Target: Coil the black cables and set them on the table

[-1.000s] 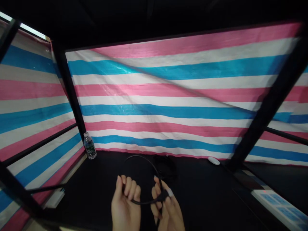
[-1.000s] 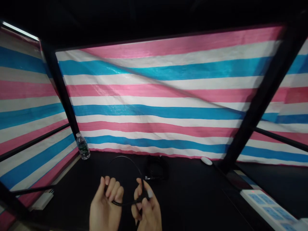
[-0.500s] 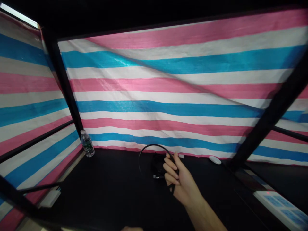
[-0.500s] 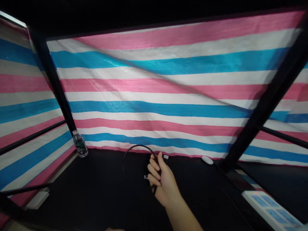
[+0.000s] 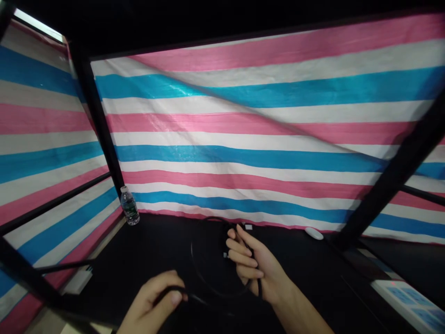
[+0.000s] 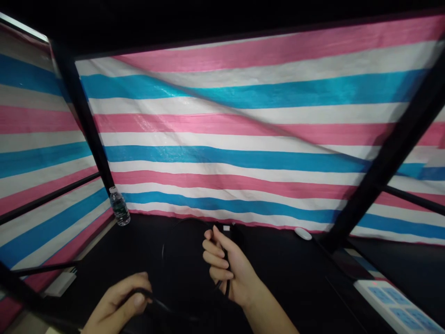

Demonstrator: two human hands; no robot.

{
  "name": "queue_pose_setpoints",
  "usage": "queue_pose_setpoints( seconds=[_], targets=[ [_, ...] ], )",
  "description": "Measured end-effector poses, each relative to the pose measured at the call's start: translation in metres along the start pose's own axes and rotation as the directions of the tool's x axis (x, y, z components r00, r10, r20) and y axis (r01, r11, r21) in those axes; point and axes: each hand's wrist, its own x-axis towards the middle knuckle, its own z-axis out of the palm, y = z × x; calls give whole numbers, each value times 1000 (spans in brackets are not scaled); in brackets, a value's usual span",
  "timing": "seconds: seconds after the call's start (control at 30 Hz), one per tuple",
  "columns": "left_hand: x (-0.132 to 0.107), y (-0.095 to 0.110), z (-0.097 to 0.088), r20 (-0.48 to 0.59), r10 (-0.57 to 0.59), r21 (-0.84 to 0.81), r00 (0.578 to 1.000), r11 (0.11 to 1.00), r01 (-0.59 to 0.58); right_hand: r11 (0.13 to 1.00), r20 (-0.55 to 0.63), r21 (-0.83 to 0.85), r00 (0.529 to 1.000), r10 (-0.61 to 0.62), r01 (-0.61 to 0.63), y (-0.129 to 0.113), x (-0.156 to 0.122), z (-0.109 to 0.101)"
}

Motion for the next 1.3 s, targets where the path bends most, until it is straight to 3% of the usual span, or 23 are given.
queue_pose_setpoints(
  seconds=[0.07,0.13,0.3,0.37,0.47,0.57,0.63,0.77,0.87,0.97,1.13,1.3],
  targets=[
    [5,24,-7,112,93,100,989,990,-104,992,-58,-121,998,32,-39,8,-2,4],
    [10,47,-10,184,151,103,971,980,-172,958,-156,-286,988,-17,-28,13,-5,10],
    [20,85,-10,299,173,191,938,953,-236,736,-286,-677,925,-250,-10,16,-13,20],
    [27,91,-7,378,166,197,911,947,-254,675,-292,-735,929,-228,-65,16,-14,23],
    [37,92,-4,449,222,123,865,944,-306,664,-259,-731,964,-55,-159,18,-15,24],
    [45,86,-3,488,312,20,815,930,-368,739,-174,-655,983,55,-157,18,-14,21],
    [47,79,-5,458,356,-13,815,919,-394,832,-143,-550,990,-2,-78,15,-14,14],
    [48,61,-10,346,428,-17,835,893,-451,968,-99,-200,979,-177,154,-1,-16,1],
    [52,43,-5,287,382,64,878,907,-416,969,-44,-3,968,-247,247,-10,-20,-2],
    [61,20,5,300,282,181,911,921,-345,957,-25,91,962,-273,274,-10,-22,4],
    [76,-22,22,331,146,308,932,917,-253,956,-30,95,961,-276,277,-8,-27,14],
    [76,-28,37,220,167,132,961,971,-199,989,-81,-110,991,-108,99,0,-23,11]
  ],
)
